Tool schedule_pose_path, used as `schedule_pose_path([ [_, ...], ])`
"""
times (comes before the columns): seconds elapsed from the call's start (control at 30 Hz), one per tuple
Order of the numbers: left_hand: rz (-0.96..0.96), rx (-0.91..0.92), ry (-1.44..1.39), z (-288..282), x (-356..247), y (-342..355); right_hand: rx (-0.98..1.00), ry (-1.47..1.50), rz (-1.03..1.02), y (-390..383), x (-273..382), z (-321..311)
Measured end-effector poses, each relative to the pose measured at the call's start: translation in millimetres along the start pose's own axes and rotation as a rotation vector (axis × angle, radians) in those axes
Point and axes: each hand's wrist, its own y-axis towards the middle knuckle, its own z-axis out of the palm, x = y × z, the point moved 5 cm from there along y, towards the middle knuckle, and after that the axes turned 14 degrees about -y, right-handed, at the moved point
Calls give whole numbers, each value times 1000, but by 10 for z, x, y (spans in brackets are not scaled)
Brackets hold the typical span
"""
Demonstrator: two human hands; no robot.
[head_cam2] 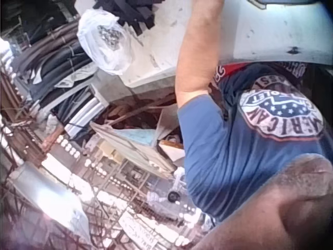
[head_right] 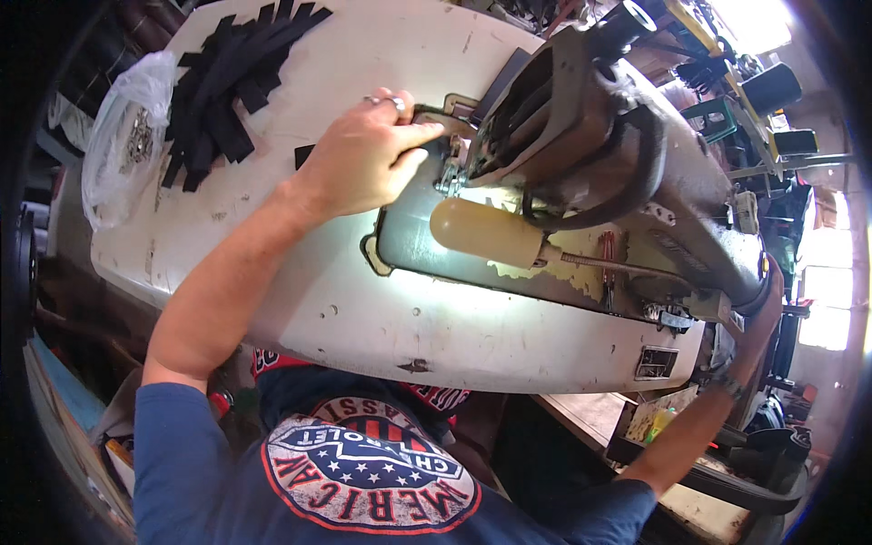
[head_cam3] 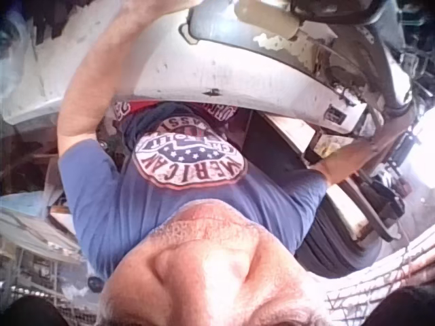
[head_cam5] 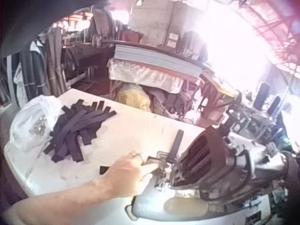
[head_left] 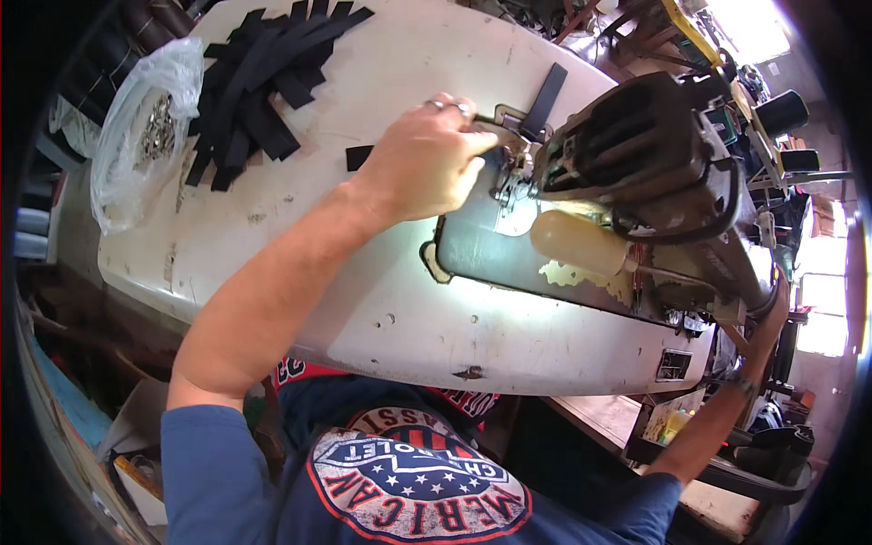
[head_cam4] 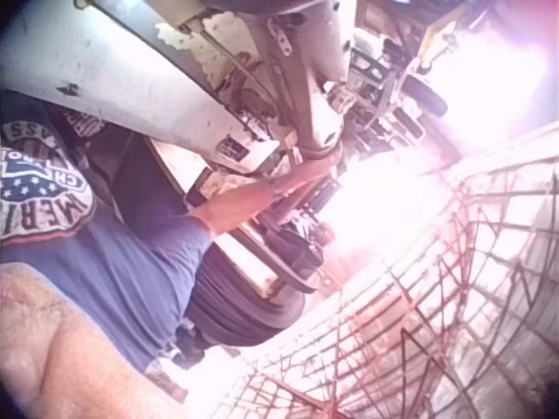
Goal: The person sews a black strap onto a small object using an industrial sewing machine.
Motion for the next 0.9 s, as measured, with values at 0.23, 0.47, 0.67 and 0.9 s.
schedule_pose_path([
  [0.23,-239,-125,30,-359,390,21,204,-62,220,616,-313,-176],
  [0.47,-214,-166,-116,-396,461,59,-135,-28,-18,221,-137,-133],
  [0.67,-289,-104,-134,-385,501,122,-192,-436,11,299,175,-123],
  [0.9,-447,169,-496,-227,445,250,-447,-94,-572,-1830,1492,1321],
])
